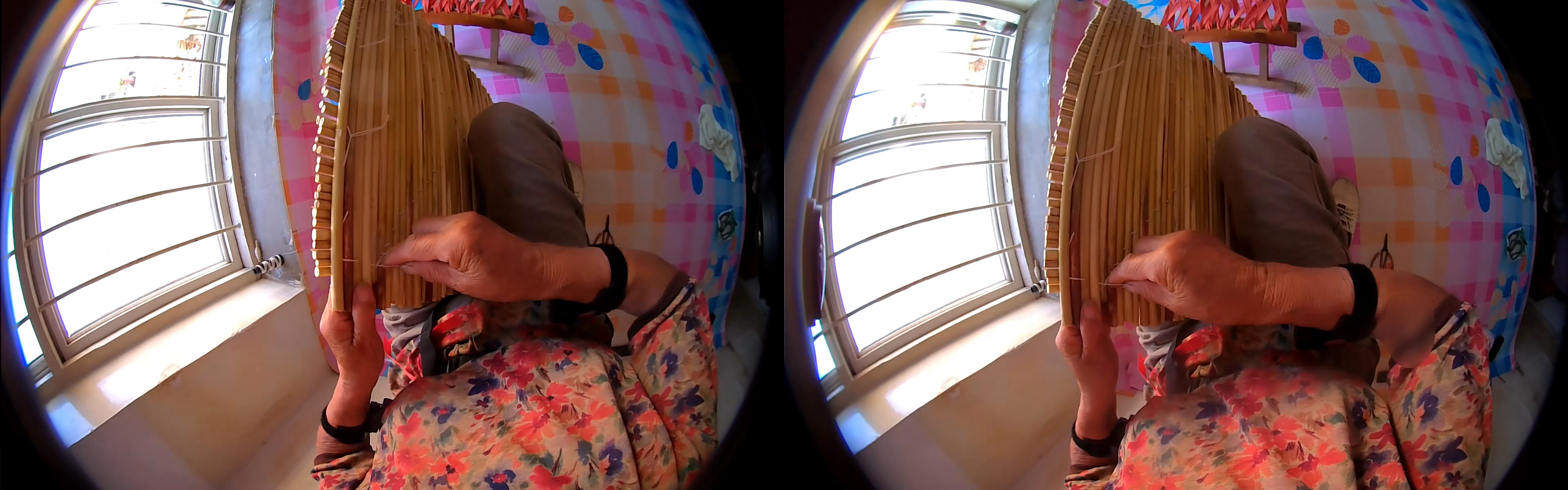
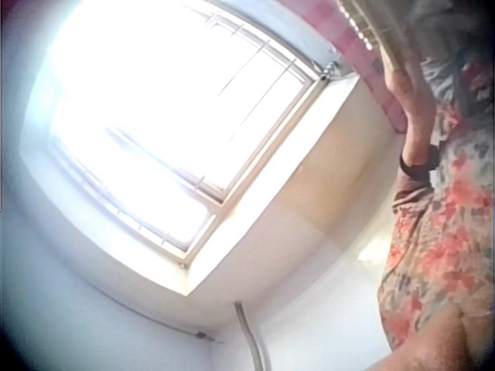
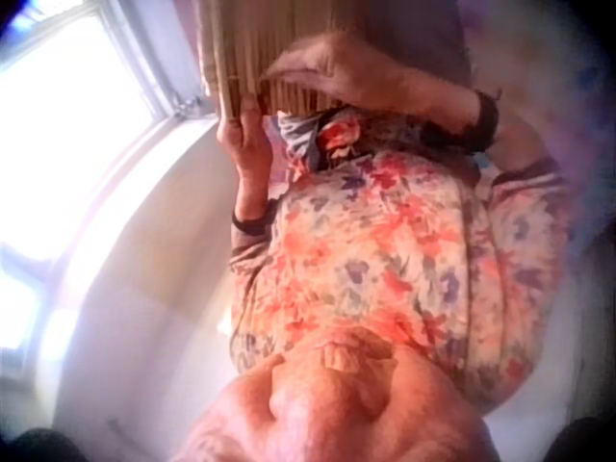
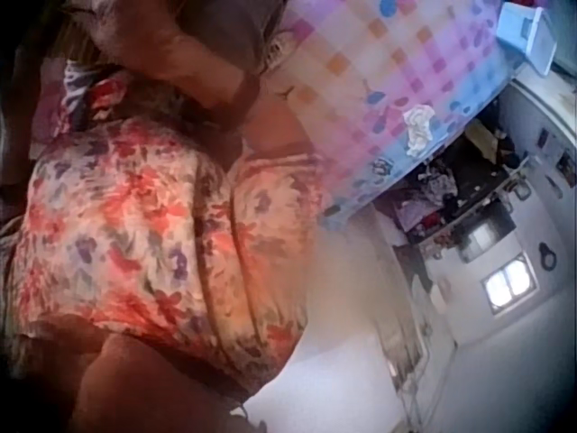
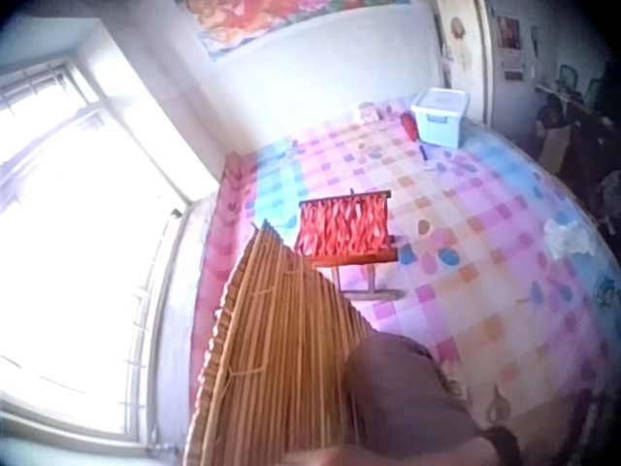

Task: The person weaves a bamboo mat by threading a cord through thin bamboo slats using a long needle. They move the needle through the slats one section at a time while holding the mat on their lap, occasionally turning the mat over to continue the threading process.

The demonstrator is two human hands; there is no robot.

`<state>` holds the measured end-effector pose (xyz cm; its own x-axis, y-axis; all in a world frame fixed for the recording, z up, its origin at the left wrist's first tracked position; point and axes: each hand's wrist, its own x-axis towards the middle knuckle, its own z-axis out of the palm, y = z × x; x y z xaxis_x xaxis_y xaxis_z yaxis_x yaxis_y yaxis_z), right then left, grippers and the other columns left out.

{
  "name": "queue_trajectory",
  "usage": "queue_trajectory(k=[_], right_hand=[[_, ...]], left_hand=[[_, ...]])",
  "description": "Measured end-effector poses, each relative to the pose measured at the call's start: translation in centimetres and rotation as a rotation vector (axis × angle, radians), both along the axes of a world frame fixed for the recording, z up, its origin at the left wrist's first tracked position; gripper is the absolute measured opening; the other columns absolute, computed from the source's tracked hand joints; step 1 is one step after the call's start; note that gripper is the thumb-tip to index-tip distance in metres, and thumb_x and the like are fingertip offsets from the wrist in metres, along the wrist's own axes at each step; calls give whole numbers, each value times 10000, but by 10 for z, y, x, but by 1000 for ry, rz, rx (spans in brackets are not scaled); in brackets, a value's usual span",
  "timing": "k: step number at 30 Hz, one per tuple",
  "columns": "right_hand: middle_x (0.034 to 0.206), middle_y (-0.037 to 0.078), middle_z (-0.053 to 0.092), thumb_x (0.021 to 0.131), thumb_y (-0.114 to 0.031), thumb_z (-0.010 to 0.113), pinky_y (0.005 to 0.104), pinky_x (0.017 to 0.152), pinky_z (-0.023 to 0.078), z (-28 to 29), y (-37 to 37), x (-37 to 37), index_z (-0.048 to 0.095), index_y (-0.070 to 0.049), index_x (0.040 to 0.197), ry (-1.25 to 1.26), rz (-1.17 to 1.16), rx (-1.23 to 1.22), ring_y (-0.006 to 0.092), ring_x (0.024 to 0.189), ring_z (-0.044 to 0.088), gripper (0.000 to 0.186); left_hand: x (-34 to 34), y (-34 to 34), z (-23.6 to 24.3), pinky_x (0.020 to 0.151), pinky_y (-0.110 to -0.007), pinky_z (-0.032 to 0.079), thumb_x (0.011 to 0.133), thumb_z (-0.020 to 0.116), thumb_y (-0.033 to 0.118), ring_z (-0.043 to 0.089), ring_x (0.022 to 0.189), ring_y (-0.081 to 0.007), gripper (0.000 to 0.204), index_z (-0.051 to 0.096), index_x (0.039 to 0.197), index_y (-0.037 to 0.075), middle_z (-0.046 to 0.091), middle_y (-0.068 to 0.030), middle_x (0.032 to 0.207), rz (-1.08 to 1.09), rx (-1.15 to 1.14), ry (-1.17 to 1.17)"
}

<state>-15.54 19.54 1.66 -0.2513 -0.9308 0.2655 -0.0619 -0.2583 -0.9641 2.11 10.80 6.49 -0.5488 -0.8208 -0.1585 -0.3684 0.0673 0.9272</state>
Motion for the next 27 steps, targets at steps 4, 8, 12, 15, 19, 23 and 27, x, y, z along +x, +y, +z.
queue_trajectory(k=[4,8,12,15,19,23,27], right_hand=[[842,177,623,884,-140,607,410,700,509,3,-3,-1,677,-60,1033,40,-2,3,365,803,623,184],[818,173,612,881,-140,607,413,681,512,3,-4,1,679,-67,1035,69,-19,-5,364,783,623,184],[808,167,603,886,-138,589,410,671,517,5,-4,0,679,-68,1025,110,-20,-2,361,769,625,180],[811,158,600,859,-108,573,404,662,523,6,-4,-2,676,-73,1019,191,-18,0,358,758,626,194],[801,144,592,802,-66,556,399,647,531,6,-4,-4,669,-74,1008,295,-20,-24,344,741,627,235],[786,138,585,789,-56,553,402,647,534,6,-5,-5,665,-71,996,318,-17,-25,337,732,628,236],[794,135,583,806,-57,567,395,635,533,7,-5,-5,657,-69,1024,349,-9,-20,334,731,627,236]], left_hand=[[5,-1,0,808,-290,511,987,479,105,593,904,-131,221,585,1086,-62,621,-68,983,-27,1,-24],[5,-1,-1,764,-256,476,983,472,73,552,855,-97,223,571,1135,-56,609,-36,939,-31,-6,-4],[3,0,-1,729,-223,456,980,466,53,524,822,-69,227,563,1159,-49,601,-11,928,-38,-12,-5],[2,1,0,743,-220,454,981,461,48,518,844,-66,244,550,1187,-47,594,-10,973,-27,42,27],[2,0,-3,749,-217,450,981,458,47,509,856,-65,256,541,1206,-43,586,-11,1002,-23,34,19],[5,-2,-5,737,-217,446,981,457,47,509,851,-67,252,545,1200,-40,585,-10,992,-51,13,9],[4,-2,0,708,-218,438,983,448,46,508,824,-69,213,559,1144,-40,579,-2,947,-72,16,-58]])
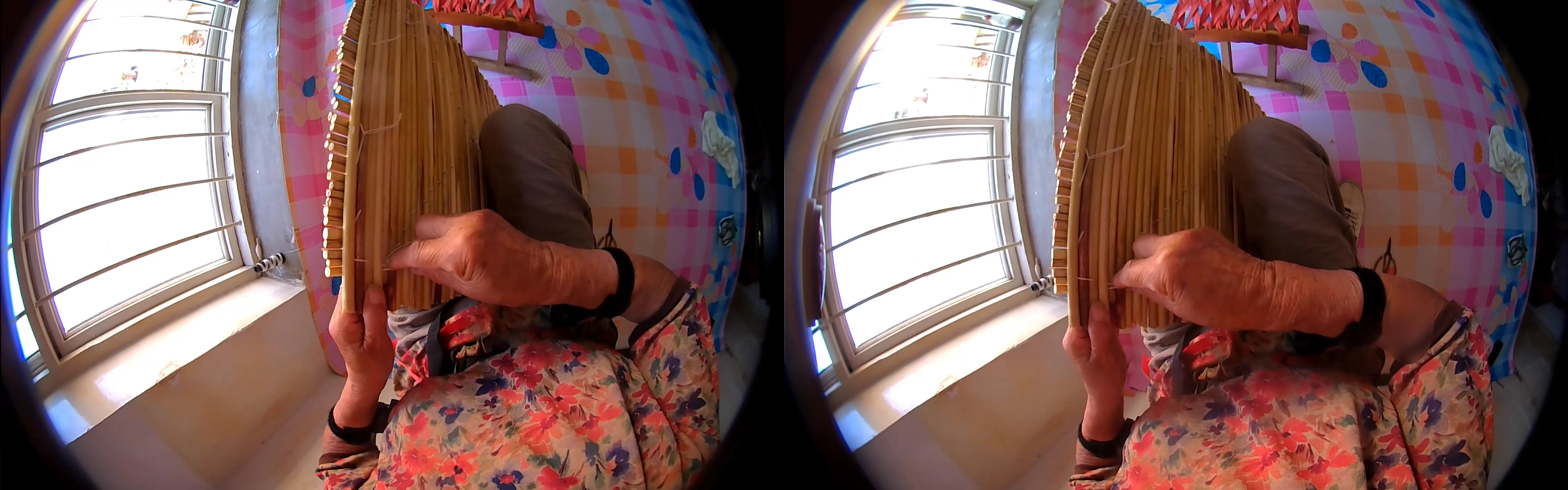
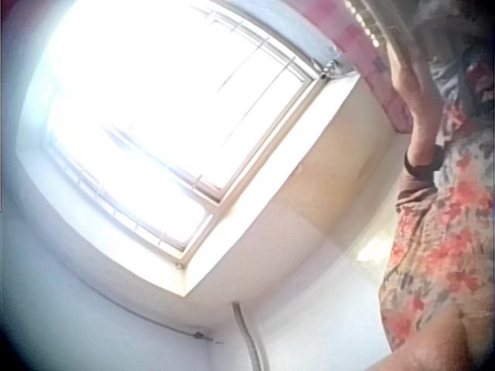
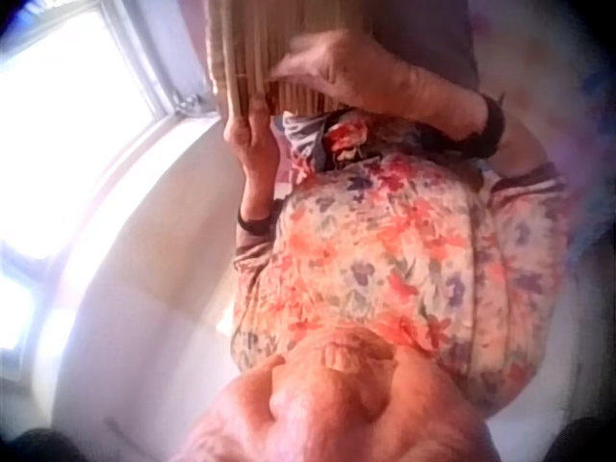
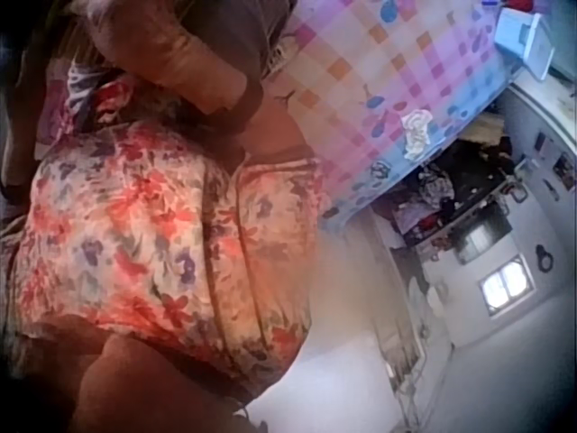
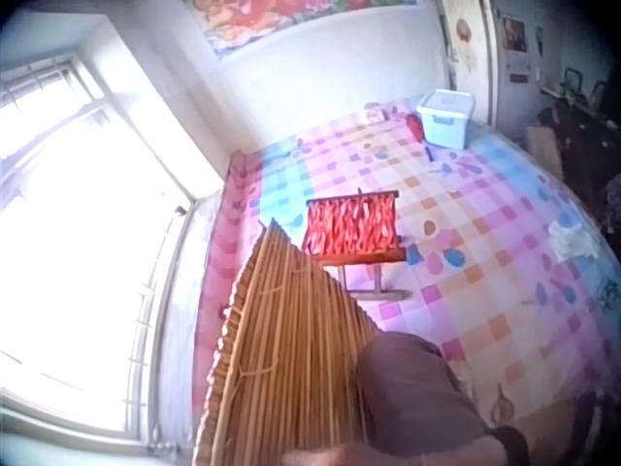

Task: The person weaves a bamboo mat by threading a cord through thin bamboo slats using a long needle. They move the needle through the slats one section at a time while holding the mat on their lap, occasionally turning the mat over to continue the threading process.

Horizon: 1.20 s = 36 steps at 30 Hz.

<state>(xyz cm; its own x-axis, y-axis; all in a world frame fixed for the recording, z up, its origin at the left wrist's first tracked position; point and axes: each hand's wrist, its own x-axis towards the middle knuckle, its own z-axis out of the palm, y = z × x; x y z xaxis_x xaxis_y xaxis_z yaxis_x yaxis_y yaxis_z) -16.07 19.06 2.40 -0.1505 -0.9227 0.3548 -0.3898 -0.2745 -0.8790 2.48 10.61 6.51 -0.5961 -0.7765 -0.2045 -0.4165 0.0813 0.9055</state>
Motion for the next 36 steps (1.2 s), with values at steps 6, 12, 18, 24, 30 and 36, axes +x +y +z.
queue_trajectory(k=[6,12,18,24,30,36], right_hand=[[801,163,597,803,-51,559,417,659,532,11,4,3,644,-35,927,-44,-15,79,358,748,624,151],[795,177,585,808,-63,583,433,655,523,16,19,2,605,-14,876,-30,-10,192,370,747,610,87],[816,172,585,813,-14,600,417,668,510,7,38,-8,601,-8,973,-25,-93,173,369,764,602,160],[833,126,601,845,-4,623,335,649,483,6,79,-33,660,-23,1032,-36,-157,385,261,743,610,191],[785,69,575,859,3,629,264,618,445,25,114,-32,668,-8,1010,-147,-318,598,150,705,585,156],[782,48,542,857,20,624,246,594,427,38,127,-30,662,12,996,-215,-389,733,124,667,548,145]], left_hand=[[-7,-1,4,634,-279,449,967,478,73,545,737,-150,168,565,1065,-32,581,-80,861,-178,-322,-141],[-10,1,-11,633,-384,471,893,558,53,564,721,-338,149,569,1020,-23,550,-168,850,-329,-555,-131],[-27,4,-33,722,-430,501,786,690,43,580,869,-408,375,528,1107,-64,579,-222,991,-513,-627,-8],[-51,24,-55,865,-413,497,699,805,123,574,1030,-393,663,469,1236,-73,530,-262,1205,-584,-452,247],[-63,39,-73,874,-415,486,685,824,184,550,1024,-367,713,457,1246,-59,508,-234,1204,-580,-250,431],[-66,40,-81,844,-435,477,692,814,274,535,991,-392,755,448,1237,-97,479,-253,1205,-657,-397,416]])
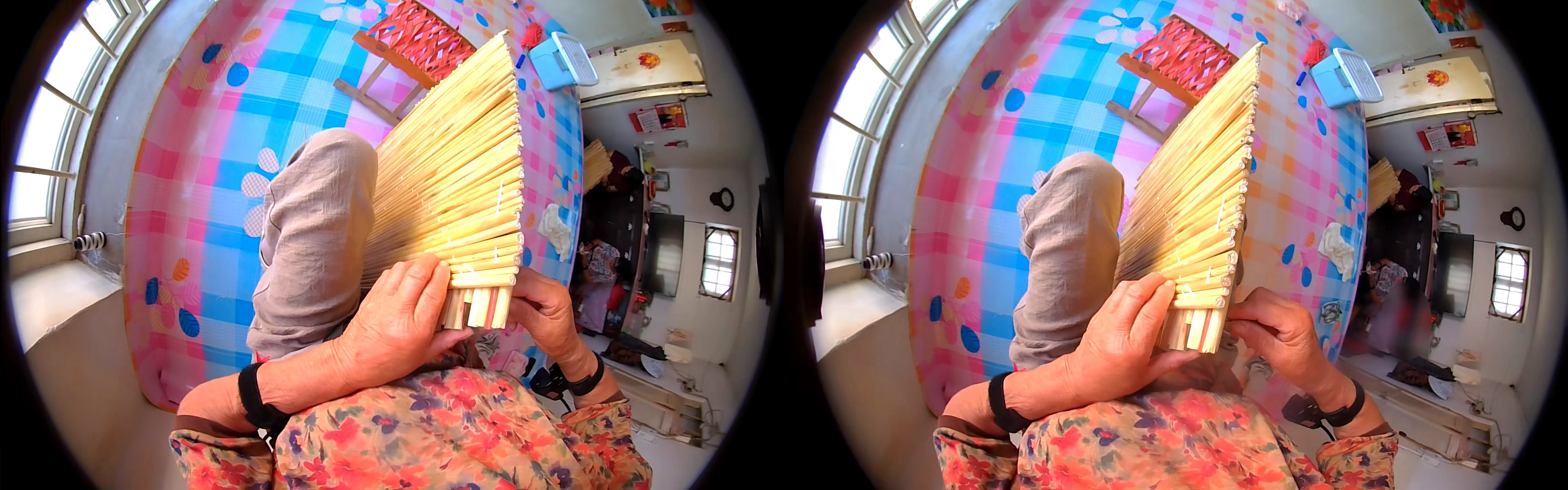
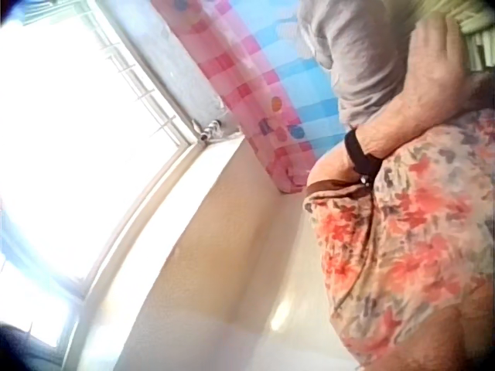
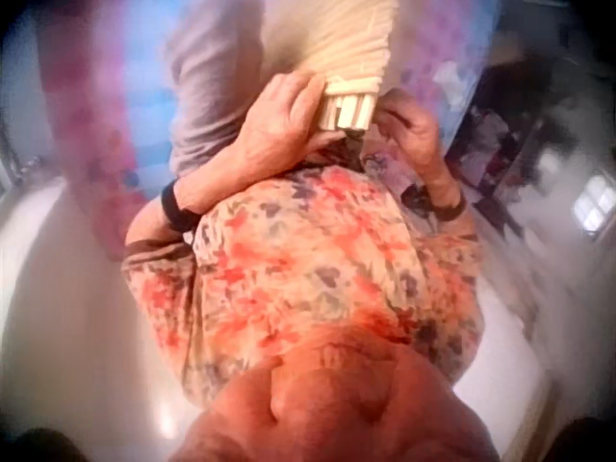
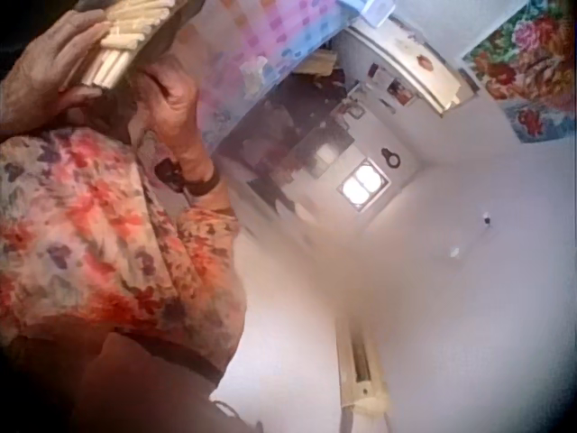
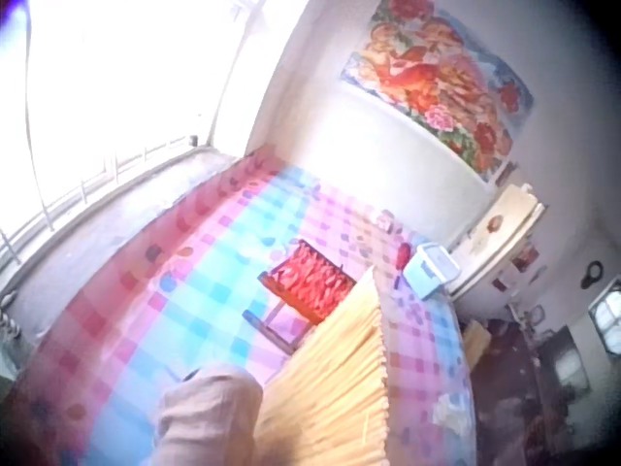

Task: The person weaves a bamboo mat by threading a cord through thin bamboo slats using a long needle. They move the needle through the slats one section at a time while holding the mat on their lap, occasionally turning the mat over to continue the threading process.

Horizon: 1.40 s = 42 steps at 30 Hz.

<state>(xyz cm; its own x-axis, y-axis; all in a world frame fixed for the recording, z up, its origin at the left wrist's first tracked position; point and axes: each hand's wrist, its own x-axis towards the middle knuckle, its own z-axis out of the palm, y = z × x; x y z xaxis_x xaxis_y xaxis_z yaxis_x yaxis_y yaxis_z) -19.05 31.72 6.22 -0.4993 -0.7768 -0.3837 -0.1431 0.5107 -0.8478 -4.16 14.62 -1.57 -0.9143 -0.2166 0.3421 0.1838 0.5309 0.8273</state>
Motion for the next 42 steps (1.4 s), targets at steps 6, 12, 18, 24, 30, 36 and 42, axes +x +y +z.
queue_trajectory(k=[6,12,18,24,30,36,42], right_hand=[[740,44,578,850,20,631,245,577,435,-1,4,5,662,20,1020,117,22,47,127,634,556,173],[778,48,653,872,24,611,235,561,441,2,7,13,664,19,1029,74,-59,83,82,632,556,166],[798,39,658,894,36,582,226,558,442,7,6,23,661,18,1043,32,-158,123,67,632,548,170],[814,49,660,895,46,582,221,582,451,9,3,26,657,16,1058,169,-105,83,66,652,560,183],[775,23,632,918,21,569,214,565,436,9,1,30,654,-1,1086,66,-168,116,55,626,531,189],[750,15,609,930,8,546,216,528,418,10,4,39,652,-9,1100,17,-228,131,58,584,504,202],[745,22,601,901,27,559,230,532,436,8,6,35,648,4,1098,157,-177,100,82,601,540,218]], left_hand=[[-4,-9,1,767,-424,478,756,727,404,556,888,-364,740,470,1180,-146,512,-278,1115,-14,-202,46],[-4,-10,0,673,-371,482,775,679,473,565,755,-318,748,491,1129,-158,555,-251,988,-7,-337,59],[-10,-17,8,629,-337,473,757,694,455,559,701,-260,705,504,1092,-136,546,-175,884,-45,-328,42],[-12,-19,11,612,-324,472,699,717,426,572,685,-237,667,514,1047,-105,521,-131,824,-104,-317,-40],[-13,-16,13,567,-305,464,689,723,404,558,618,-218,654,515,1038,-108,519,-116,783,-61,-397,-40],[-13,-14,11,553,-298,459,683,724,371,553,613,-210,653,506,1055,-120,517,-117,783,-41,-409,-6],[-12,-11,9,555,-298,458,654,727,328,552,638,-211,661,496,1076,-126,520,-129,819,-63,-404,-26]])
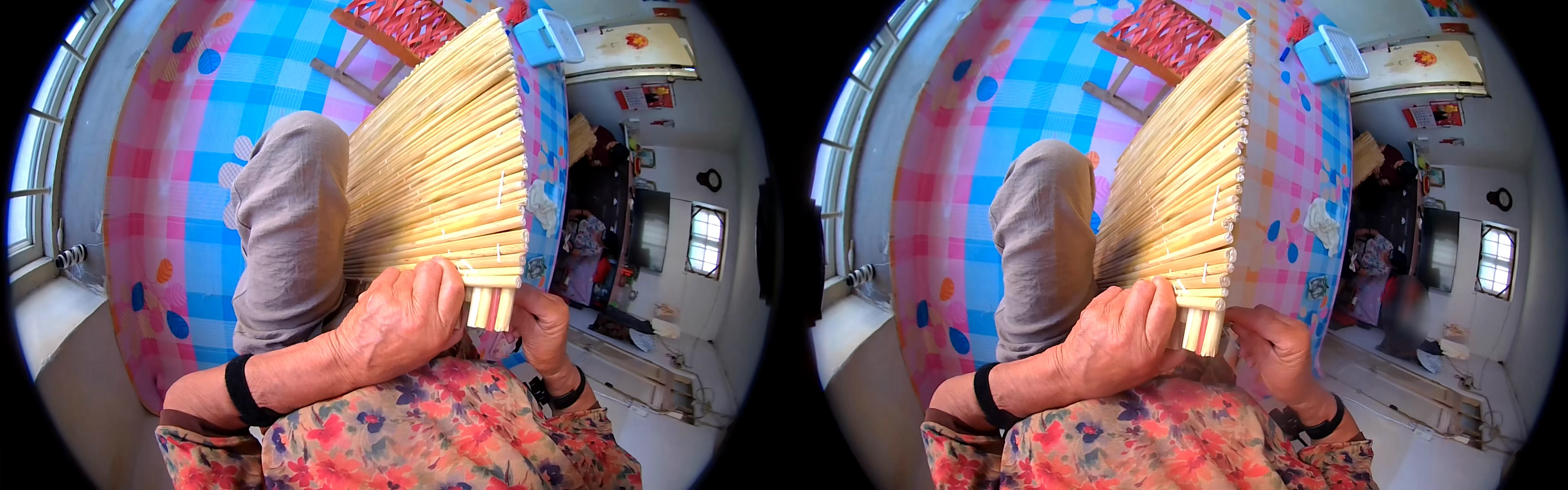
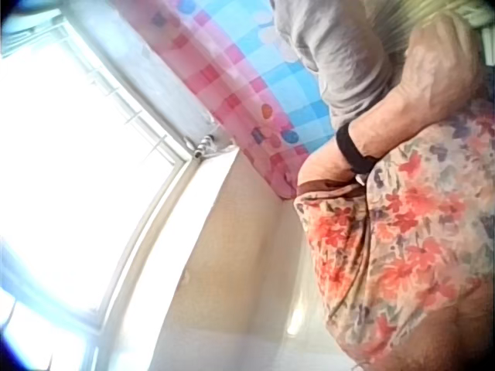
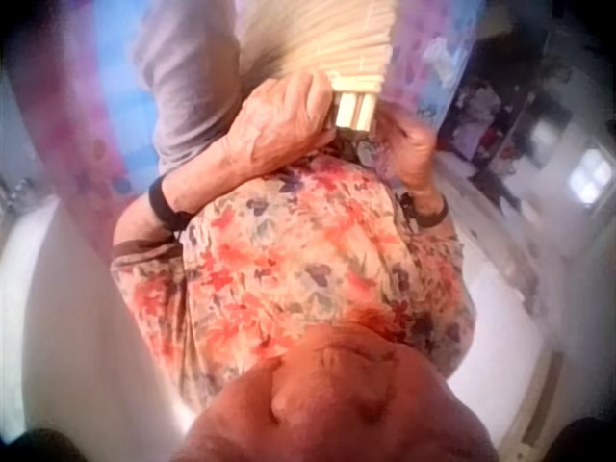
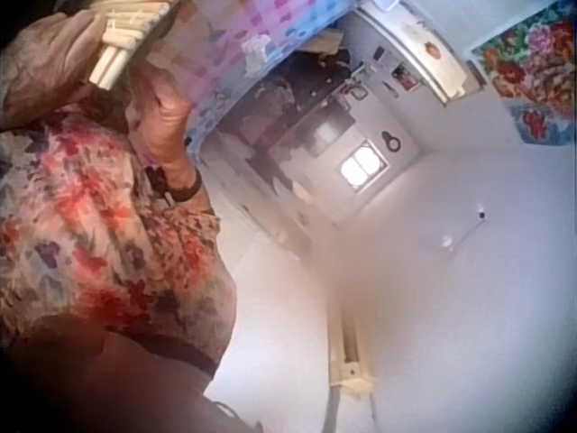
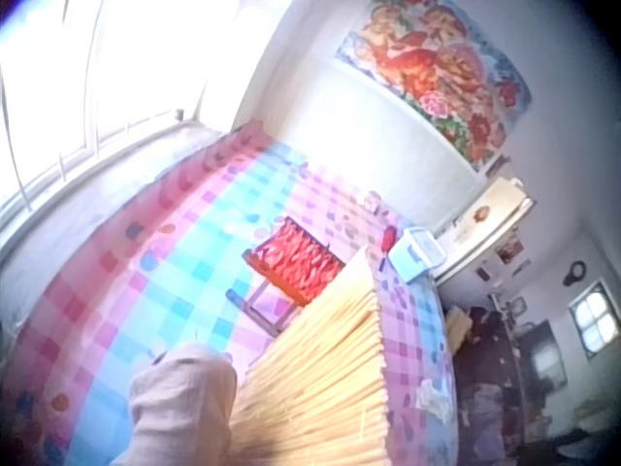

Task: The person weaves a bamboo mat by threading a cord through thin bamboo slats using a long needle. They move the needle through the slats one section at a time while holding the mat on their lap, occasionally turning the mat over to continue the threading process.

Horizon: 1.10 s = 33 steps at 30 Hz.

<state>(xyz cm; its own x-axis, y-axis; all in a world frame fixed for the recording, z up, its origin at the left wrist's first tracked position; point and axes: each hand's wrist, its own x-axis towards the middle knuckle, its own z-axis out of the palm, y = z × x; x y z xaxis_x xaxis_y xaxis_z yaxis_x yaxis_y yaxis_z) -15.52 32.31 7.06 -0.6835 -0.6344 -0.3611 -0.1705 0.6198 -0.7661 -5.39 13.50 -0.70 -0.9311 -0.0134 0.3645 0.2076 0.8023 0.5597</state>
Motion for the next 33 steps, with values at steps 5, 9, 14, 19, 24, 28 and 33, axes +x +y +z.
queue_trajectory(k=[5,9,14,19,24,28,33], right_hand=[[736,35,586,883,56,558,245,534,439,-3,0,2,651,8,1079,125,98,-49,111,603,552,222],[723,60,589,862,62,575,261,545,444,-7,-2,-1,654,2,1070,127,59,-77,143,607,573,230],[723,81,586,836,77,578,281,550,446,4,-10,1,651,-8,1078,189,159,-13,175,607,582,267],[717,77,575,820,100,572,285,551,445,-2,-12,0,643,-8,1096,258,183,-47,181,606,577,305],[721,69,569,801,114,576,274,541,439,-9,-14,2,642,-10,1109,241,140,-88,169,598,563,339],[719,49,564,797,121,578,262,521,429,-14,-14,-3,640,-12,1120,349,217,-92,138,592,555,354],[721,45,564,803,128,572,250,512,425,-14,-16,-3,638,-13,1120,258,176,-129,125,588,553,354]], left_hand=[[-1,-4,0,549,-294,458,651,726,322,553,632,-210,672,492,1086,-135,526,-142,838,-11,-8,19],[-1,-6,2,514,-285,450,691,677,276,539,586,-189,549,513,1035,-119,525,-136,819,-4,0,30],[-3,-6,-1,462,-268,436,741,584,171,513,529,-149,314,558,933,-76,506,-94,747,47,-23,90],[-4,-6,-2,459,-264,436,740,580,163,512,523,-148,328,560,950,-89,505,-93,743,47,1,97],[-3,-5,-3,456,-261,435,740,576,158,515,525,-143,341,561,964,-99,504,-90,732,33,-26,78],[-4,-6,-4,456,-255,436,741,578,162,520,530,-139,344,563,964,-100,507,-82,724,29,-20,74],[-1,-8,1,496,-283,464,679,714,308,542,562,-187,673,477,1111,-151,518,-141,820,-26,0,-28]])
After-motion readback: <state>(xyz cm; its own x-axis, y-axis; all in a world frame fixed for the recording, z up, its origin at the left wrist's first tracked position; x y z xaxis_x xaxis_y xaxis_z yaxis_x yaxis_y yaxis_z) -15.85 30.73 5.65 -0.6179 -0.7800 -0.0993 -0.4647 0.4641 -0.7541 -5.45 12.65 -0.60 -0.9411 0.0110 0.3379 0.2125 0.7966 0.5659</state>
